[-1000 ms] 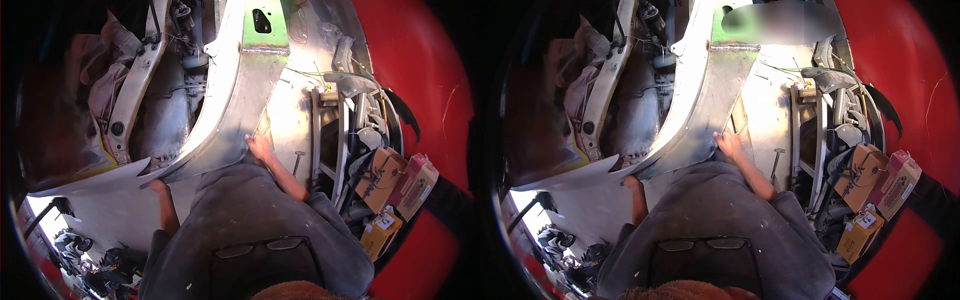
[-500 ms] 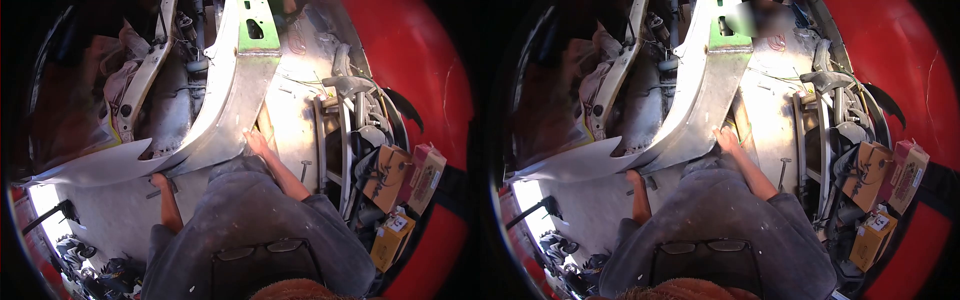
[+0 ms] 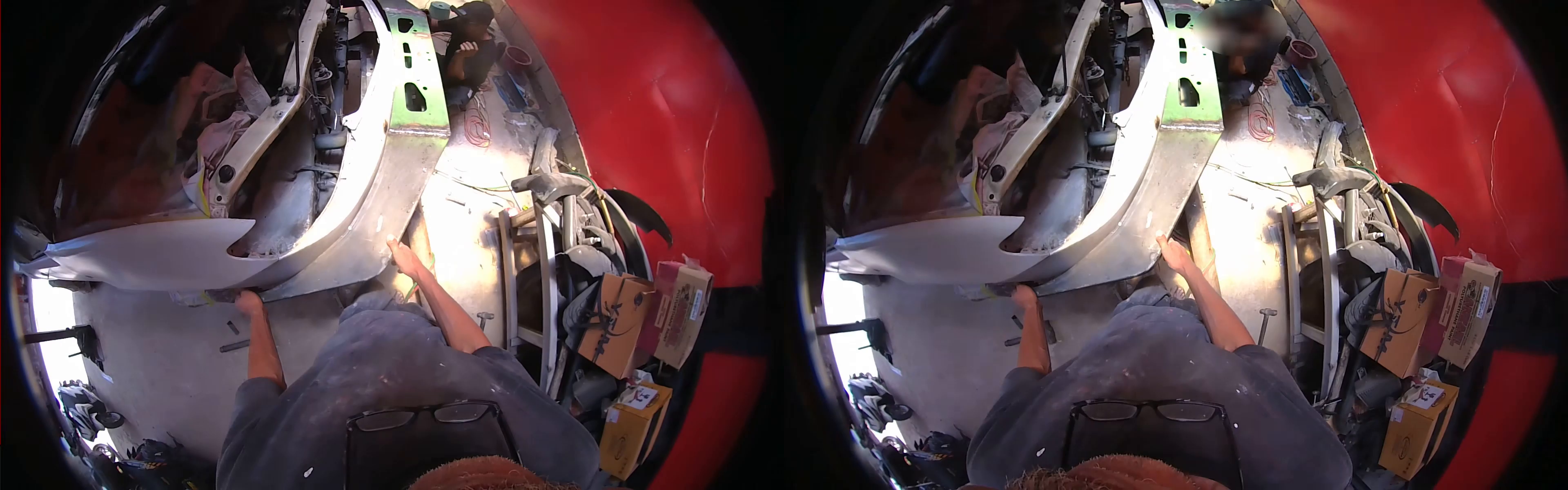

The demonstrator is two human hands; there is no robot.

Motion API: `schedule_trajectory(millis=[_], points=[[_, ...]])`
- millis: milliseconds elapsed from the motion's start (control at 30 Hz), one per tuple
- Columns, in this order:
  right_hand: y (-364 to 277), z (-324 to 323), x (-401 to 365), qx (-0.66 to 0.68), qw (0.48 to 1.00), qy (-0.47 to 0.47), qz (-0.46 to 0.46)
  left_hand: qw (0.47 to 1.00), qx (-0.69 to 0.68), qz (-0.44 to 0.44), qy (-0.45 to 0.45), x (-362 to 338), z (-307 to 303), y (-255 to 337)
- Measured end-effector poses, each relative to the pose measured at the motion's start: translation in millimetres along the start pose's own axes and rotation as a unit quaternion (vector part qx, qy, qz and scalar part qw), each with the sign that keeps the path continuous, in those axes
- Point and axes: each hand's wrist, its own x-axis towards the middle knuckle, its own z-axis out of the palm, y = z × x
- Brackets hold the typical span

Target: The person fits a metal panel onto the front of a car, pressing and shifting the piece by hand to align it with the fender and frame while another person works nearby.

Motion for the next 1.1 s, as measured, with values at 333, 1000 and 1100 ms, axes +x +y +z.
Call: schedule_trajectory(millis=[333,1000,1100], points=[[-23,-14,-13,0.045,0.993,-0.078,0.07,0.999,-0.028,-0.019,0.001,-6,-5,8],[-17,-3,-10,0.044,0.998,-0.009,0.033,0.984,-0.161,-0.072,0.004,-30,-24,45],[-14,-2,-7,0.047,0.998,-0.018,0.034,0.989,-0.123,-0.086,0.01,-33,-27,49]])
